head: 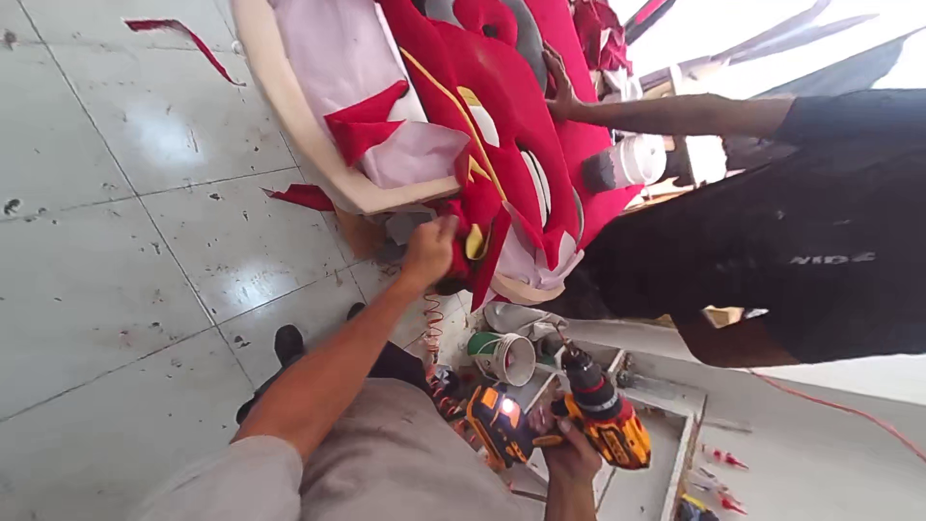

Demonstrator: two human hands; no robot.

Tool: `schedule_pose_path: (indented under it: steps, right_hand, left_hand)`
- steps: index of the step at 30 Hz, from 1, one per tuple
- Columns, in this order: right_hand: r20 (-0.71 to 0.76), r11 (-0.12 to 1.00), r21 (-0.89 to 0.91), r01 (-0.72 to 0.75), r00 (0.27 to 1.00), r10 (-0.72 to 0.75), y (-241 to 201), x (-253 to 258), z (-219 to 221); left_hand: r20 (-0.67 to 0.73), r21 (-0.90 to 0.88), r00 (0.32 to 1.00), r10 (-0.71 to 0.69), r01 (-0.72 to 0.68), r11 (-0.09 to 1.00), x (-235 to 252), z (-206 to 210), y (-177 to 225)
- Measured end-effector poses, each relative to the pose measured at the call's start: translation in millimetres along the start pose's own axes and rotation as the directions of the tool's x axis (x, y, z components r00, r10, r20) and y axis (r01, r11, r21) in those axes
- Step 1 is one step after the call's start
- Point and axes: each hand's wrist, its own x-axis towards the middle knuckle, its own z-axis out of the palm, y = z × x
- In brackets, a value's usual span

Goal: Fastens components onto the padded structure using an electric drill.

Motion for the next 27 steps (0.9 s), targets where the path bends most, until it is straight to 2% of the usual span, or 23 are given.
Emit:
schedule_pose_path:
  steps: [2, 4, 6, 8, 10, 13, 16, 18, 19, 20, 21, 22, 24, 27]
  right_hand:
    - [-0.011, 1.000, 0.010, 0.001, 1.000, -0.001, 1, 17, -6]
    - [0.009, 0.999, 0.032, 0.012, 1.000, -0.012, 3, 31, -14]
    - [0.045, 0.998, 0.064, 0.019, 0.999, -0.022, 9, 40, -25]
    - [0.070, 0.994, 0.110, 0.005, 0.997, -0.012, 15, 49, -34]
    - [0.085, 0.990, 0.141, -0.016, 0.996, 0.004, 15, 58, -41]
    - [0.101, 0.987, 0.162, -0.021, 0.995, 0.004, 12, 67, -47]
    - [0.081, 0.986, 0.165, -0.015, 0.997, 0.002, 5, 70, -49]
    - [0.087, 0.986, 0.164, -0.015, 0.996, 0.000, -1, 71, -50]
    - [0.093, 0.986, 0.167, -0.010, 0.996, -0.006, -2, 71, -49]
    - [0.097, 0.985, 0.170, -0.006, 0.995, -0.011, -2, 69, -47]
    - [0.099, 0.986, 0.167, -0.001, 0.995, -0.016, -2, 67, -46]
    - [0.097, 0.987, 0.158, 0.001, 0.995, -0.016, -2, 65, -45]
    - [0.096, 0.988, 0.152, -0.006, 0.995, -0.008, 2, 61, -41]
    - [0.076, 0.988, 0.152, -0.019, 0.997, 0.007, 11, 50, -35]
  left_hand:
    - [-0.032, 0.133, 0.997, 0.063, -0.058, 0.989, 0, -11, -18]
    - [-0.070, 0.293, 0.965, 0.254, -0.224, 0.929, -6, -5, -29]
    - [-0.067, 0.350, 0.910, 0.409, -0.363, 0.864, -13, 18, -18]
    - [-0.110, 0.338, 0.918, 0.380, -0.325, 0.883, -14, 55, 4]
    - [-0.141, 0.299, 0.950, 0.280, -0.229, 0.926, -6, 89, 21]
    - [-0.125, 0.327, 0.965, 0.232, -0.181, 0.928, 7, 116, 25]
    - [-0.157, 0.412, 0.910, 0.384, -0.293, 0.863, 17, 112, 15]
    - [-0.166, 0.400, 0.867, 0.469, -0.376, 0.836, 26, 88, 19]
    - [-0.133, 0.360, 0.887, 0.442, -0.372, 0.855, 31, 71, 29]
    - [-0.069, 0.316, 0.932, 0.357, -0.319, 0.894, 36, 56, 42]
    - [0.029, 0.289, 0.972, 0.231, -0.229, 0.929, 44, 43, 54]
    - [0.151, 0.312, 0.982, 0.110, -0.153, 0.938, 54, 33, 64]
    - [0.288, 0.483, 0.958, -0.004, -0.142, 0.864, 75, 27, 80]
    - [0.339, 0.651, 0.931, -0.137, -0.127, 0.749, 83, 33, 105]
